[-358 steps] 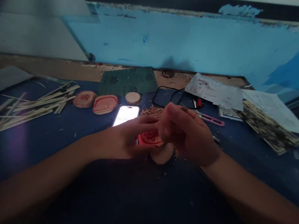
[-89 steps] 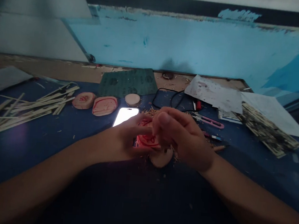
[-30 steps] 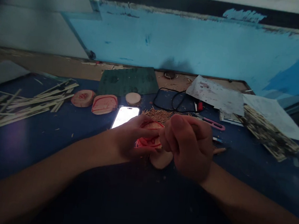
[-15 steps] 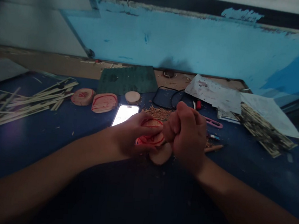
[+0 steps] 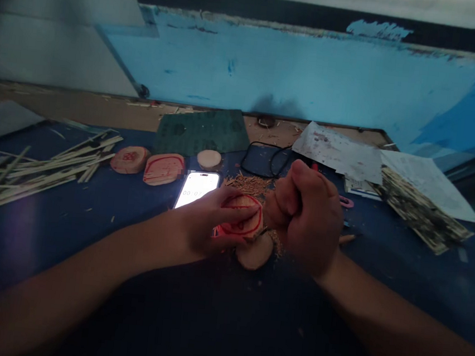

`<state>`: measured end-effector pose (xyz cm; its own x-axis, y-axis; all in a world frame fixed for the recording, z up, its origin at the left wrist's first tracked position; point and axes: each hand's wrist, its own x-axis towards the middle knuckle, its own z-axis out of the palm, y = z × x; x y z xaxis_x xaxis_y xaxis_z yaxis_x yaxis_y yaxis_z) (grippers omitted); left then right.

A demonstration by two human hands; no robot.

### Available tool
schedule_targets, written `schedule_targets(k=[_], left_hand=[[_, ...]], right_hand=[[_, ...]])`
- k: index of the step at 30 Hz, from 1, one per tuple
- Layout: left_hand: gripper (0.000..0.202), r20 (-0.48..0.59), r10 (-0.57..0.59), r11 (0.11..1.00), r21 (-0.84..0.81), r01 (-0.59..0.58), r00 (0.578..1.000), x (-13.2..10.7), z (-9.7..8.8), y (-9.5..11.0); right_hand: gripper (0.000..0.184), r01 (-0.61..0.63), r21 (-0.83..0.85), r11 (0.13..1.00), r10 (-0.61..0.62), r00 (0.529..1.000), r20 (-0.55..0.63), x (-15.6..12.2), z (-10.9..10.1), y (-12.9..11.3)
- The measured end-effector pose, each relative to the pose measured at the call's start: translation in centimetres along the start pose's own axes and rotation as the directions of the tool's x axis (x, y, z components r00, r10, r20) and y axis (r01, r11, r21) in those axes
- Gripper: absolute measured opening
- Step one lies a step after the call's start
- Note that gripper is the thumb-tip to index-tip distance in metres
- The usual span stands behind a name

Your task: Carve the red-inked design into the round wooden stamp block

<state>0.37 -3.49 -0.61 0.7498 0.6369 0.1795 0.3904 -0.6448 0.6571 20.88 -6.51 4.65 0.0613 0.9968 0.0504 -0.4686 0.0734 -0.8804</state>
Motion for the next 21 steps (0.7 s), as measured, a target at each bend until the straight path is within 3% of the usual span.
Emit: schedule_targets(k=[9,15,21], left_hand=[[0.027,0.069,-0.080,0.995,-0.053,0.084,0.994,0.1,-0.8,1.1],[0.029,0.084,-0.036,0.995,-0.085,0.043,0.996,-0.1,-1.5,1.8],[0.023,0.036,0.065,0.993,-0.102,-0.061,0.997,-0.3,-1.7,1.4]], right_hand=[[0.058,0.068,-0.051,0.996,-0.065,0.997,0.048,-1.2,1.1,0.5],[0.057,0.133,-0.166,0.977,-0.119,0.989,0.091,-1.7,0.7,0.5],[0.064,0.062,-0.070,0.996,-0.053,0.991,0.122,-1.3,0.8,0.0]])
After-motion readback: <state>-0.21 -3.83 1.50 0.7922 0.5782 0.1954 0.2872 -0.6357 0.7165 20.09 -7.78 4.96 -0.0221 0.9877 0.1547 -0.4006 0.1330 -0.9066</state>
